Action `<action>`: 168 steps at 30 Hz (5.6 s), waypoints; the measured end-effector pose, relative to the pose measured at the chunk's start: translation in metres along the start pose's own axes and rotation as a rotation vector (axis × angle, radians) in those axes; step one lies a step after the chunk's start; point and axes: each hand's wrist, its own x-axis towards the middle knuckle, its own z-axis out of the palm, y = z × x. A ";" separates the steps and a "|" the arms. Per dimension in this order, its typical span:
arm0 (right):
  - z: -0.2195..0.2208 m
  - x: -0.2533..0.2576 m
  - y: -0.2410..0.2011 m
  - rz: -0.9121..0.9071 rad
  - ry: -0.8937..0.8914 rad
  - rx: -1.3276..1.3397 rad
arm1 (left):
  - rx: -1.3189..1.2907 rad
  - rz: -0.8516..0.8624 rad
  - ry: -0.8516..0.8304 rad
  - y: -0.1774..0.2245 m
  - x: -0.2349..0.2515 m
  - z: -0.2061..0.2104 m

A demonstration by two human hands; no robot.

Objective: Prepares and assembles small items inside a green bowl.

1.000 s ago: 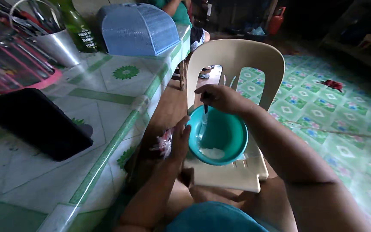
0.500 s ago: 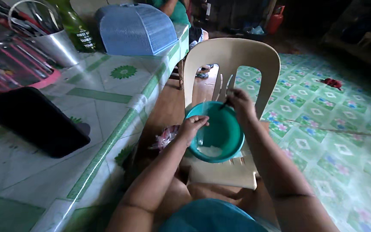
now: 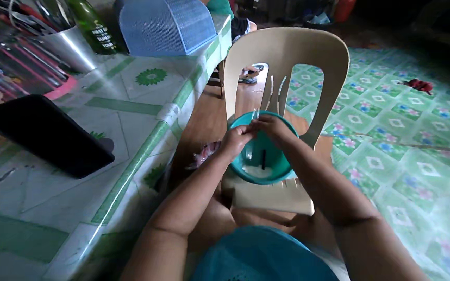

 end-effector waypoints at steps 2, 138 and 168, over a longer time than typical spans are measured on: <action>0.000 0.000 -0.027 -0.023 0.067 -0.142 | 0.103 0.021 -0.030 0.004 0.000 -0.005; -0.020 -0.114 0.097 -0.380 0.210 -0.155 | -0.786 -0.618 0.094 -0.013 -0.103 0.091; -0.089 -0.176 0.119 0.155 0.392 -0.676 | -0.505 -0.596 0.703 -0.187 -0.032 -0.049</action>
